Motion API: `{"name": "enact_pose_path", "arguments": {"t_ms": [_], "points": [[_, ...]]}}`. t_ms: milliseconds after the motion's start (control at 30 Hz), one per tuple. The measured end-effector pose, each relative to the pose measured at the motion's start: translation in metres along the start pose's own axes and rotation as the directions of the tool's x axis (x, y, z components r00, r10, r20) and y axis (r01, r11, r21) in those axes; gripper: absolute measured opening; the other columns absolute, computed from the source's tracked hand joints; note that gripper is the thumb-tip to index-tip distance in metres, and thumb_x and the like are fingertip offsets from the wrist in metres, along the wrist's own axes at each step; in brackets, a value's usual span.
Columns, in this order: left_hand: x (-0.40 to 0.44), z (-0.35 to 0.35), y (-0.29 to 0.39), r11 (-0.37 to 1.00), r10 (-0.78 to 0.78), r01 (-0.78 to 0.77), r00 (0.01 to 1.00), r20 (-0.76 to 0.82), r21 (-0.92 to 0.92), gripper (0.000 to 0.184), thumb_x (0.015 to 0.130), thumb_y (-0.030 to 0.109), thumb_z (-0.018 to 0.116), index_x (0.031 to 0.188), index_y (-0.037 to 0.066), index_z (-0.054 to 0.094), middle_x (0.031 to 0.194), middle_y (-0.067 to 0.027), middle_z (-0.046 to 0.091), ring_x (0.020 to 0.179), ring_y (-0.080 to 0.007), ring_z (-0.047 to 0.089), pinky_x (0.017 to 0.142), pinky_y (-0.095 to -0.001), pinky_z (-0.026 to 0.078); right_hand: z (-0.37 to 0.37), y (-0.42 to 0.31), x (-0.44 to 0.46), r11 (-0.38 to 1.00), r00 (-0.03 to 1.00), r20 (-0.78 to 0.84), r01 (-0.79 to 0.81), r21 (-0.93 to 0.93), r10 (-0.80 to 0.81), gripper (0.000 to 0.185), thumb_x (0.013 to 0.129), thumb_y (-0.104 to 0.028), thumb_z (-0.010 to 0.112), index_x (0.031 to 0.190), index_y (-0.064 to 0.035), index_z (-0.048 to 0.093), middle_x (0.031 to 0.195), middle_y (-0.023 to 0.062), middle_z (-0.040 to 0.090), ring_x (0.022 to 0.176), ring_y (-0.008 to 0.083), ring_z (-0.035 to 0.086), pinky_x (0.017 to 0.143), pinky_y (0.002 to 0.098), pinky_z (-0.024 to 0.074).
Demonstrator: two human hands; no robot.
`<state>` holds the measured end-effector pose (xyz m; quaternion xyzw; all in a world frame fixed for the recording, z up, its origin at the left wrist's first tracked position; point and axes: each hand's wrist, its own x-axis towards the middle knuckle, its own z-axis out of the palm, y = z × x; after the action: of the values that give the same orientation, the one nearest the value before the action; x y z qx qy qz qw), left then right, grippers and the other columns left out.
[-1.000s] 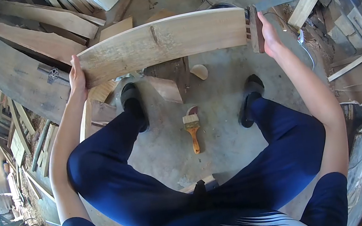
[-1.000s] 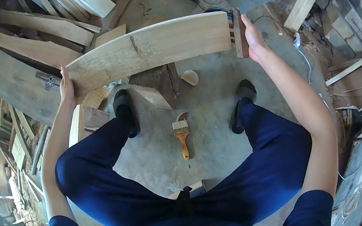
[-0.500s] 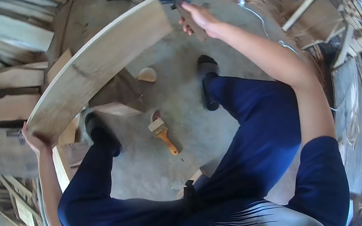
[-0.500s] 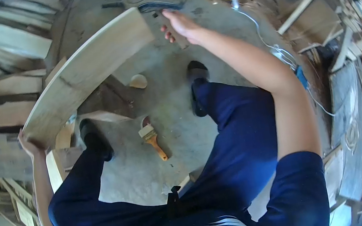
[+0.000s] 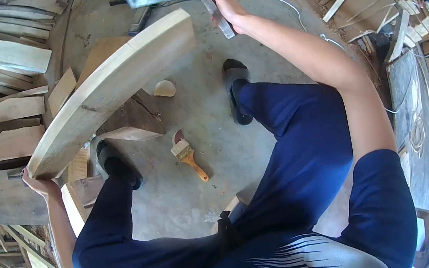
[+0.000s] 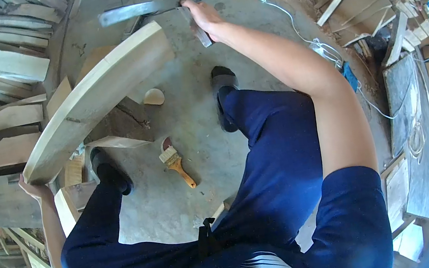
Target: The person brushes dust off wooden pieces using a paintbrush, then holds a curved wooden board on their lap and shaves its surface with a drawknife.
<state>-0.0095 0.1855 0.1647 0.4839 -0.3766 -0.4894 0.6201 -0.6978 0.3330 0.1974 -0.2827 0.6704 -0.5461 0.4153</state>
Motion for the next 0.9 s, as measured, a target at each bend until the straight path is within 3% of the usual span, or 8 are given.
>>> {"name": "enact_pose_path", "arguments": {"t_ms": [200, 333, 467, 533, 633, 667, 700, 900], "points": [[-0.027, 0.023, 0.015, 0.997, 0.062, -0.057, 0.993, -0.103, 0.049, 0.057, 0.103, 0.05, 0.035, 0.123, 0.004, 0.061, 0.123, -0.0118, 0.062, 0.123, -0.0308, 0.054, 0.112, -0.0437, 0.033, 0.006, -0.007, -0.008, 0.999, 0.999, -0.035, 0.038, 0.019, -0.038, 0.047, 0.094, -0.05, 0.055, 0.085, -0.0041, 0.06, 0.065, 0.0081, 0.058, 0.057, 0.0199, 0.056, 0.054, 0.0373, 0.0427], [-0.015, 0.016, 0.053, 0.916, 0.314, -0.322, 0.947, 0.07, 0.242, 0.07, 0.104, 0.058, 0.025, 0.124, 0.003, 0.062, 0.132, -0.0157, 0.064, 0.126, -0.029, 0.053, 0.114, -0.044, 0.032, 0.008, -0.006, -0.007, 0.986, 0.995, 0.012, 0.098, 0.134, -0.101, 0.047, 0.095, -0.049, 0.052, 0.091, -0.0035, 0.064, 0.078, 0.0085, 0.064, 0.072, 0.018, 0.06, 0.066, 0.0341, 0.0459], [-0.027, 0.073, 0.121, 0.692, 0.581, -0.543, 0.81, 0.079, 0.475, 0.049, 0.108, 0.037, 0.037, 0.124, 0.001, 0.065, 0.134, -0.0151, 0.064, 0.126, -0.0253, 0.057, 0.115, -0.04, 0.034, 0.012, -0.01, -0.016, 0.957, 0.963, 0.064, 0.25, 0.146, -0.261, 0.046, 0.098, -0.044, 0.047, 0.105, -0.0033, 0.067, 0.095, 0.006, 0.069, 0.091, 0.0162, 0.061, 0.083, 0.0312, 0.045], [-0.057, 0.126, 0.133, 0.584, 0.603, -0.687, 0.724, 0.336, 0.433, 0.039, 0.107, 0.026, 0.043, 0.125, -0.001, 0.065, 0.132, -0.0149, 0.065, 0.125, -0.0235, 0.059, 0.113, -0.0379, 0.038, 0.019, -0.015, -0.022, 0.942, 0.941, 0.14, 0.282, 0.182, -0.309, 0.045, 0.099, -0.042, 0.046, 0.106, -0.0027, 0.066, 0.095, 0.0059, 0.068, 0.091, 0.0171, 0.061, 0.084, 0.0322, 0.0451], [-0.103, 0.208, 0.124, 0.341, 0.42, -0.811, 0.583, 0.695, 0.475, 0.039, 0.104, 0.027, 0.052, 0.128, 0.001, 0.064, 0.131, -0.0107, 0.066, 0.123, -0.023, 0.06, 0.109, -0.0378, 0.042, 0.026, -0.008, -0.025, 0.926, 0.912, 0.163, 0.362, 0.11, -0.376, 0.042, 0.101, -0.037, 0.046, 0.111, -0.0006, 0.063, 0.107, 0.0083, 0.067, 0.1, 0.0186, 0.06, 0.091, 0.0324, 0.0428], [-0.137, 0.244, 0.11, 0.406, 0.335, -0.73, 0.678, 0.654, 0.549, 0.039, 0.102, 0.031, 0.056, 0.129, 0.004, 0.064, 0.13, -0.0104, 0.066, 0.12, -0.0235, 0.061, 0.106, -0.0387, 0.044, 0.029, -0.005, -0.026, 0.902, 0.892, 0.134, 0.425, 0.077, -0.432, 0.041, 0.101, -0.036, 0.046, 0.112, -0.0001, 0.062, 0.11, 0.009, 0.066, 0.103, 0.0194, 0.059, 0.093, 0.0328, 0.0423], [-0.139, 0.259, 0.094, 0.38, 0.265, -0.816, 0.548, 0.794, 0.436, 0.043, 0.1, 0.038, 0.061, 0.131, 0.008, 0.064, 0.127, -0.0124, 0.066, 0.118, -0.025, 0.061, 0.103, -0.0389, 0.045, 0.028, -0.001, -0.02, 0.894, 0.883, 0.139, 0.444, 0.066, -0.449, 0.042, 0.101, -0.036, 0.046, 0.113, 0.0005, 0.062, 0.113, 0.0097, 0.066, 0.106, 0.0205, 0.058, 0.095, 0.0335, 0.0415], [-0.185, 0.324, 0.054, 0.159, 0.036, -0.838, 0.534, 0.845, 0.523, 0.046, 0.1, 0.04, 0.06, 0.138, 0.015, 0.062, 0.113, -0.017, 0.072, 0.105, -0.0295, 0.067, 0.096, -0.0392, 0.049, 0.034, 0.02, -0.003, 0.87, 0.849, 0.192, 0.485, 0.089, -0.493, 0.04, 0.101, -0.029, 0.048, 0.123, 0.0025, 0.058, 0.122, 0.0111, 0.063, 0.118, 0.0216, 0.055, 0.107, 0.0336, 0.0375]]}}
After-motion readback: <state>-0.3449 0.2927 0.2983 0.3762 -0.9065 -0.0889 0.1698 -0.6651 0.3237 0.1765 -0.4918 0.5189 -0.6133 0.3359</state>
